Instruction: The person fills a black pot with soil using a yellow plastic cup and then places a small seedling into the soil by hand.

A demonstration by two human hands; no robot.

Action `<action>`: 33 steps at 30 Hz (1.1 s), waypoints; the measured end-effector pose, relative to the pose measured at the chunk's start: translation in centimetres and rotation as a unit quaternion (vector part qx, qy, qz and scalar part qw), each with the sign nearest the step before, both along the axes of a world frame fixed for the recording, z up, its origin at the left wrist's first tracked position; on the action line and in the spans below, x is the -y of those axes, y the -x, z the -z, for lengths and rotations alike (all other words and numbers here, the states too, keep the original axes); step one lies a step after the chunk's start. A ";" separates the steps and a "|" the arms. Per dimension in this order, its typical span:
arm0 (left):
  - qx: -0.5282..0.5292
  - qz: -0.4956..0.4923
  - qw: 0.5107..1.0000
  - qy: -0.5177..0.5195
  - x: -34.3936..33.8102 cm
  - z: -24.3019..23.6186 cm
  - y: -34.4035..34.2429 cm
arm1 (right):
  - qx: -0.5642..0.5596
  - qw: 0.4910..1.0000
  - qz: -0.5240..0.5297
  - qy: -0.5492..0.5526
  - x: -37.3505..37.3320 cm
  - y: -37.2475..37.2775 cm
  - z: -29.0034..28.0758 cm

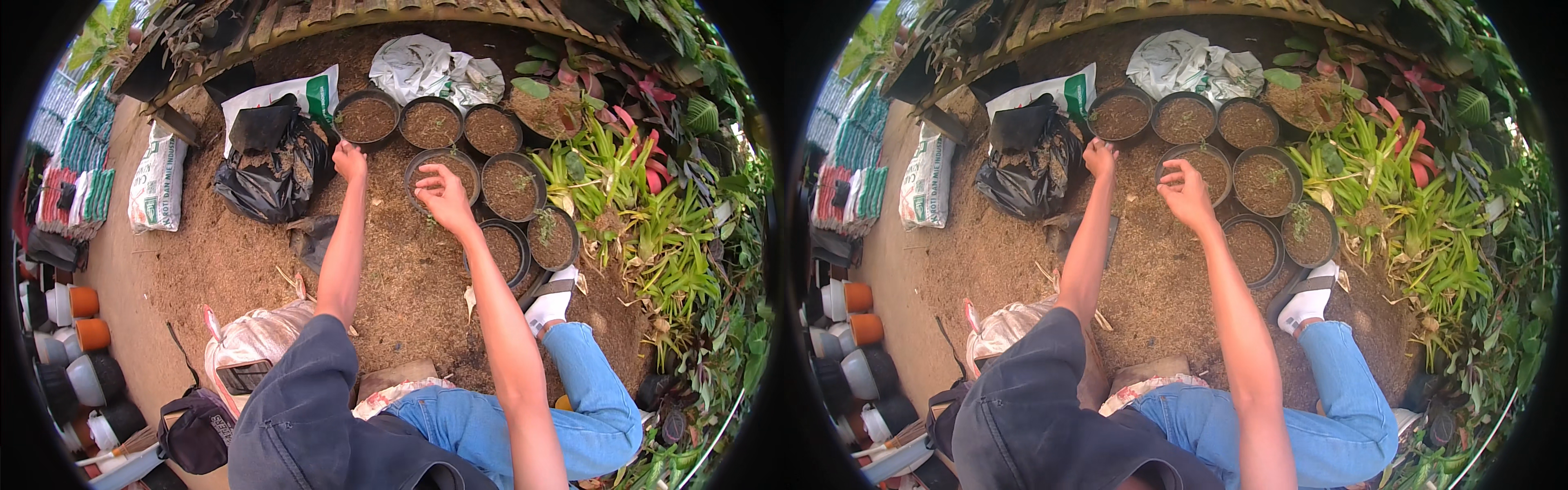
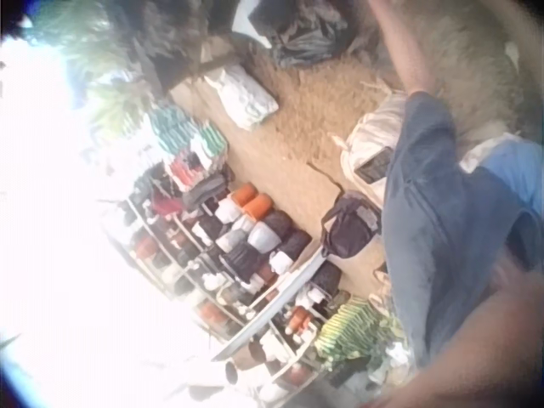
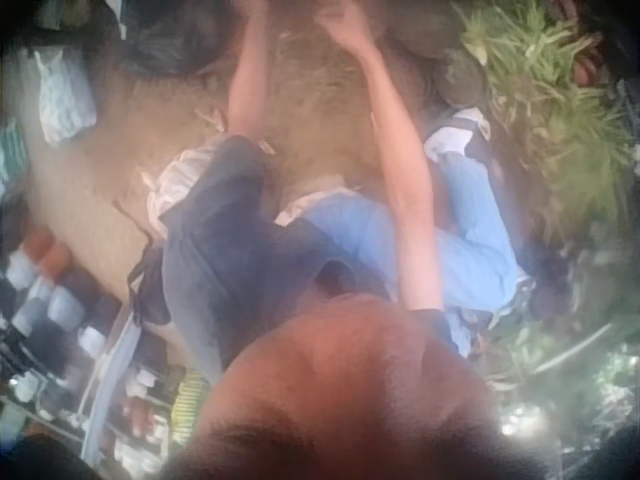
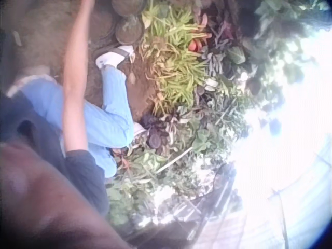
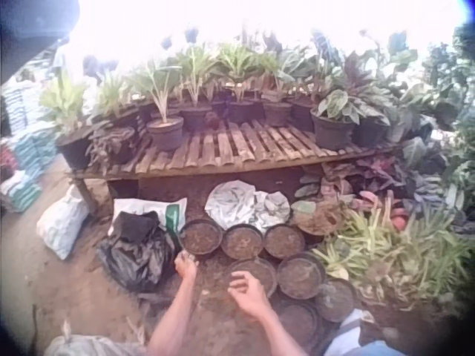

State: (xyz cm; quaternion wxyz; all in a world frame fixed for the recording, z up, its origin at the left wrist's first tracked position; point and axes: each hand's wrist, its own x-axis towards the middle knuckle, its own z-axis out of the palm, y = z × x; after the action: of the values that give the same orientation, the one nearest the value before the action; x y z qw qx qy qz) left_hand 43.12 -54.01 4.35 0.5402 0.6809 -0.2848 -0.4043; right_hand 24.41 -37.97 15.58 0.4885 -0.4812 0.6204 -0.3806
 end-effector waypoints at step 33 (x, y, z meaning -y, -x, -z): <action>-0.419 0.824 0.380 0.017 -67.1 -37.6 38.4 | -0.368 0.694 0.618 -0.036 -66.2 15.5 -32.6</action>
State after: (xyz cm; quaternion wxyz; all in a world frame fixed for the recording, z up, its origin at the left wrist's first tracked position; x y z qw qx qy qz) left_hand 4.76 13.12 41.95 0.0028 -0.1540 -0.4503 -0.8795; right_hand 8.92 28.19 48.21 -0.1070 -0.0732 0.9211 -0.3671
